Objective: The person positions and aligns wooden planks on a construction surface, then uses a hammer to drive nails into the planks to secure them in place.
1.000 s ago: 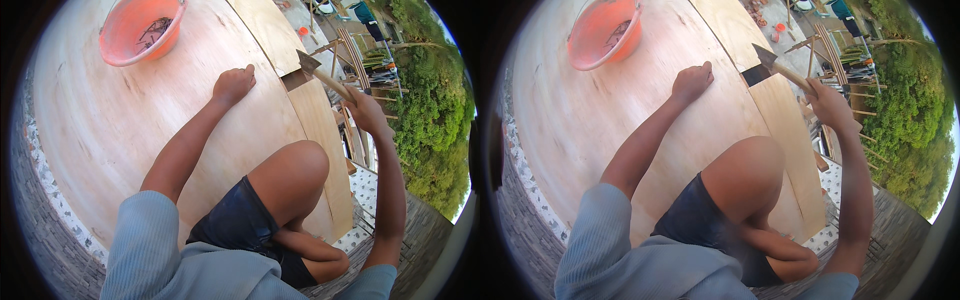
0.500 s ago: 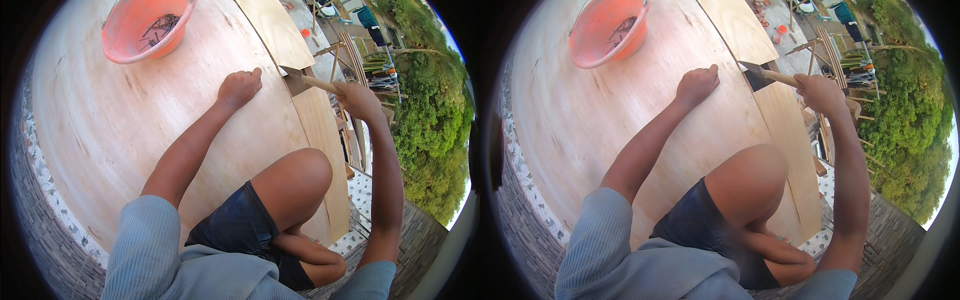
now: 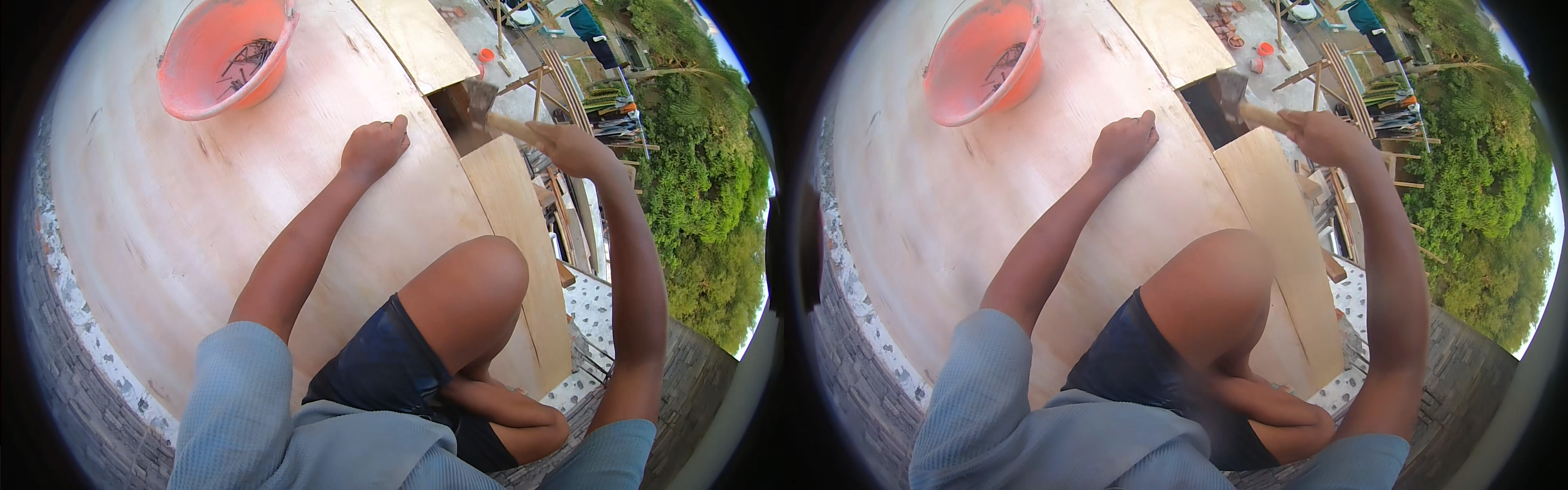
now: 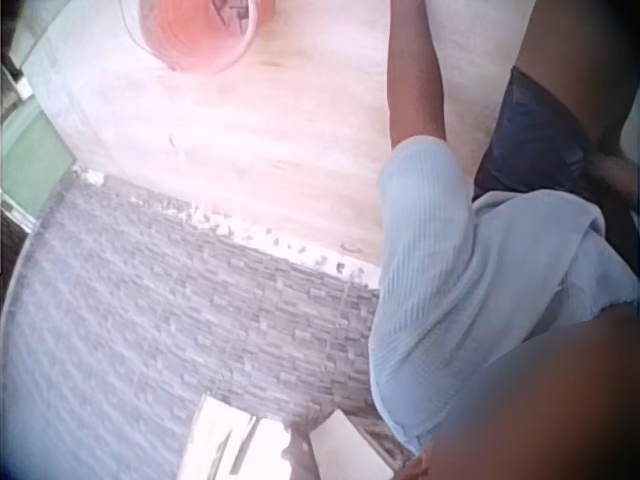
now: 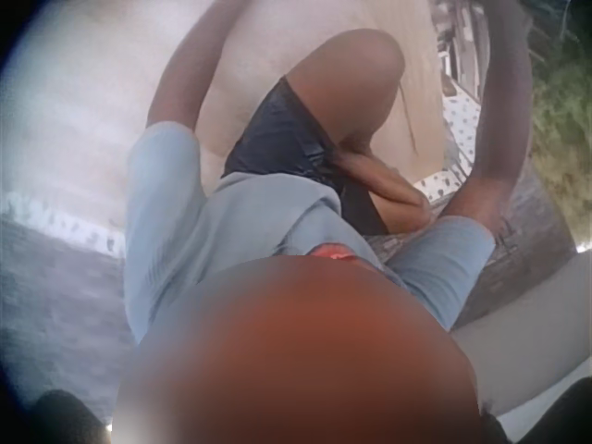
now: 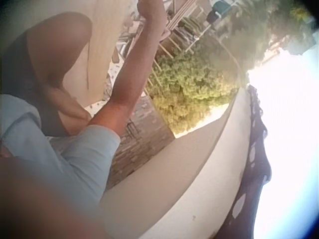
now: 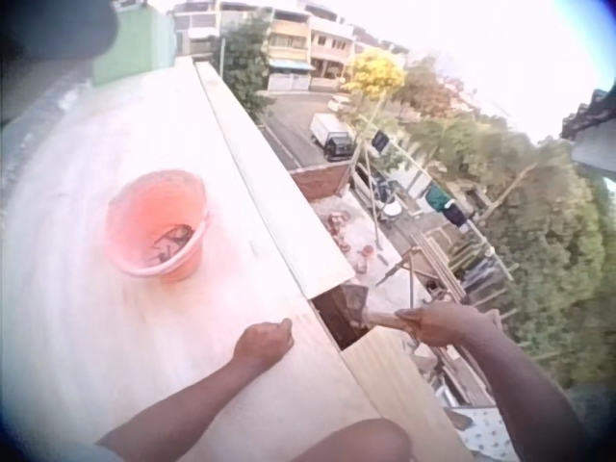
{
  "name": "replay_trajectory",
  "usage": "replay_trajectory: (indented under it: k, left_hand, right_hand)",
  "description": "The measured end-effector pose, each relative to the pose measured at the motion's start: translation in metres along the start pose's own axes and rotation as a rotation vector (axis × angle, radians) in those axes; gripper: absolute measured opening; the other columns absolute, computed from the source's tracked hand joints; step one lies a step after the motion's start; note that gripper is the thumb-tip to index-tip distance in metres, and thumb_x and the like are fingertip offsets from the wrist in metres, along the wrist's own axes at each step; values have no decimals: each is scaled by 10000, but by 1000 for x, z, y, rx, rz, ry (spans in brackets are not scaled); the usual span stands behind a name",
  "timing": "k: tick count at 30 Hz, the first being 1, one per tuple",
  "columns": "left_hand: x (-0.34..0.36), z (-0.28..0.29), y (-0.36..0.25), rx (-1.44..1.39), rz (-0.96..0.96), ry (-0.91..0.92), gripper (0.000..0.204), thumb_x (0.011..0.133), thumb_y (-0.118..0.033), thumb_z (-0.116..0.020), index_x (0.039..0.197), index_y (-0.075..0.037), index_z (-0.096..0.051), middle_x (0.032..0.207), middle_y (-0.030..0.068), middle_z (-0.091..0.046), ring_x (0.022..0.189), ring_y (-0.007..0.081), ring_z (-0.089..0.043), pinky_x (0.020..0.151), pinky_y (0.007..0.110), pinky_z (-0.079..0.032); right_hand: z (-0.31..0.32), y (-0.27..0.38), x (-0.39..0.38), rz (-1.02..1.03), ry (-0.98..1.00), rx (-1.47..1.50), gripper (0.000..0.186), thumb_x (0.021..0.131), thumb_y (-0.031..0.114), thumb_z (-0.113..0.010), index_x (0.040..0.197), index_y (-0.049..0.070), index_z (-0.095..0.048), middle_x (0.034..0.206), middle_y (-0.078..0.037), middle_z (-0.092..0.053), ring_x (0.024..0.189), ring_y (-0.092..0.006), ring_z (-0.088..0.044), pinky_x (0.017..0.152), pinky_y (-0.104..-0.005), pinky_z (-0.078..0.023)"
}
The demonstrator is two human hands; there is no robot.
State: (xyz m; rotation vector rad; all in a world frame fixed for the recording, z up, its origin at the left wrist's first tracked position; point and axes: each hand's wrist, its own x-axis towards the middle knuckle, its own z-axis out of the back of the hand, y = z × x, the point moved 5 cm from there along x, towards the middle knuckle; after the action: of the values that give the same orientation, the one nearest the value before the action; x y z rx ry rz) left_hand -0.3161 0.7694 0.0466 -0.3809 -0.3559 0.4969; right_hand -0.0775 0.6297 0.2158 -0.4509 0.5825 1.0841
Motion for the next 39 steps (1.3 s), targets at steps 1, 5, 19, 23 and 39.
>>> replay_trajectory:
  k: [1, 5, 19, 23, 39]
  left_hand:
    - [1, -1, 0, 21, 12, 19, 154, 916, -209, -625, 919, -77, -545, 659, 102, -644, 648, 281, -670, 579, 426, -540]
    - [2, 1, -2, 45, -17, -29, 144, 902, -190, -631, 875, -82, -540, 625, 89, -638, 613, 257, -661, 550, 399, -532]
    - [3, 0, -1, 59, -1, -4, 167, 921, -217, -633, 897, -96, -521, 625, 83, -624, 598, 266, -655, 541, 418, -535]
    - [3, -1, 1, 92, -2, -8, 165, 932, -224, -632, 905, -103, -523, 651, 81, -641, 612, 265, -664, 541, 421, -536]
    - [3, -1, -3, 135, 33, 26, 141, 945, -212, -620, 908, -112, -527, 657, 79, -624, 635, 281, -652, 561, 448, -509]
  right_hand:
    - [3, 1, 2, 43, 17, -68, 410, 1005, 254, -518, 1395, 150, -586, 1210, -191, -685, 1094, -391, -656, 947, -465, -513]
    - [21, 10, 19, 107, 13, -155, 419, 986, 170, -526, 1395, 95, -578, 1075, -190, -718, 1012, -367, -682, 889, -453, -525]
    - [-9, 15, 20, -73, 157, 61, 408, 987, 262, -550, 1384, 185, -602, 1080, -127, -697, 944, -296, -678, 805, -412, -554]
    - [-12, -23, 2, -128, 140, 205, 421, 1010, 298, -521, 1417, 199, -571, 823, -94, -648, 667, -186, -671, 586, -357, -576]
    - [-165, -144, -89, -253, -353, 527, 496, 992, 422, -597, 1355, 84, -619, 1180, -203, -700, 1087, -372, -669, 939, -433, -504]
